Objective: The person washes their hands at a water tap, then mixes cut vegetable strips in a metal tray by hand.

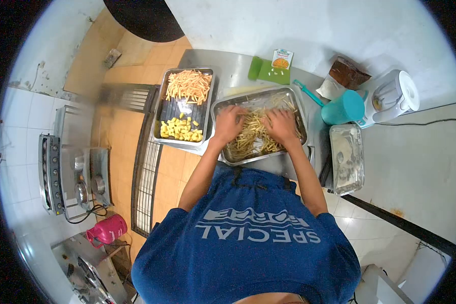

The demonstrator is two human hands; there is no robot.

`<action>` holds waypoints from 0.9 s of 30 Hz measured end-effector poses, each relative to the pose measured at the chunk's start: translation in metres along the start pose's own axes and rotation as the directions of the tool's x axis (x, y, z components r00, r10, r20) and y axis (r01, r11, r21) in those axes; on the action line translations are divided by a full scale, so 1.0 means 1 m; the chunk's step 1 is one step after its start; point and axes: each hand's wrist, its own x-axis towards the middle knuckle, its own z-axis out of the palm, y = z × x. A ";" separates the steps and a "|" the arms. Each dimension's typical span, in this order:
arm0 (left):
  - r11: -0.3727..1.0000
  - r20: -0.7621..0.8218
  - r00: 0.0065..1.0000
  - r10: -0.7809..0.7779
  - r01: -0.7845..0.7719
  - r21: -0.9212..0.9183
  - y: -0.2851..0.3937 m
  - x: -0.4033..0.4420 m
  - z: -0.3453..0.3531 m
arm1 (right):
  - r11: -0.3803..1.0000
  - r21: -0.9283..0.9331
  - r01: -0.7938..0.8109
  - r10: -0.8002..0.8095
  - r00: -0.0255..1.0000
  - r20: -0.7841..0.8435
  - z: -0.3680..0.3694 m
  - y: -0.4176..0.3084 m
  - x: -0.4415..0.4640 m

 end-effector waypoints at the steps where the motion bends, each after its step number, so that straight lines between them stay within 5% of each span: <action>1: 1.000 0.002 1.000 -0.018 0.018 0.001 0.001 0.001 -0.001 | 1.000 -0.028 -0.007 0.011 0.987 0.162 -0.003 0.000 0.002; 4: 0.995 0.016 0.999 -0.049 0.048 0.090 0.006 -0.001 -0.004 | 0.979 0.189 -0.083 0.087 0.996 -0.012 -0.002 0.013 0.008; 7: 0.978 -0.189 0.976 -0.108 0.139 0.158 0.009 -0.006 0.013 | 0.998 0.058 -0.026 0.039 0.973 -0.227 0.033 0.038 0.015; 8: 0.978 -0.186 0.977 -0.108 0.138 0.158 0.007 -0.005 0.025 | 0.998 0.058 -0.029 0.042 0.973 -0.226 0.041 0.043 0.011; 10: 0.959 -0.084 0.996 -0.025 0.048 0.280 -0.018 -0.004 0.058 | 0.914 0.400 0.065 -0.093 0.994 0.052 0.045 0.037 0.014; 11: 0.996 0.023 0.996 0.088 -0.087 -0.008 -0.027 0.000 0.058 | 0.832 0.536 -0.143 -0.045 0.946 0.321 0.014 0.023 0.017; 14: 0.991 -0.054 0.997 0.048 -0.054 -0.126 -0.005 0.011 0.039 | 0.816 0.574 -0.068 0.005 0.994 0.111 -0.003 0.024 0.026; 15: 0.979 -0.142 0.990 0.024 -0.052 -0.199 0.004 0.015 0.031 | 0.835 0.549 0.039 0.036 0.991 -0.127 0.004 0.027 0.029; 16: 0.979 -0.137 0.990 0.018 -0.045 -0.201 -0.001 0.020 0.039 | 0.834 0.551 0.034 0.038 0.992 -0.119 0.007 0.024 0.028; 20: 0.998 -0.023 0.998 0.053 -0.053 -0.014 -0.004 0.028 0.050 | 0.890 0.447 0.083 -0.139 0.986 0.093 0.011 0.012 0.031; 22: 0.986 0.026 0.986 0.166 -0.165 -0.017 -0.007 0.029 0.049 | 0.766 0.620 -0.167 -0.060 0.943 0.328 0.001 0.016 0.027; 24: 0.981 -0.075 0.983 0.170 -0.176 -0.078 -0.008 0.031 0.049 | 0.722 0.664 -0.196 0.014 0.963 0.269 0.010 0.026 0.022; 26: 0.986 -0.220 0.968 0.125 -0.145 -0.080 0.004 0.031 0.047 | 0.991 0.050 0.125 -0.114 0.975 -0.192 0.049 0.046 0.019; 27: 0.983 -0.004 0.984 0.176 -0.176 0.057 -0.006 0.032 0.055 | 0.943 0.282 0.178 -0.190 0.982 0.015 0.047 0.048 0.019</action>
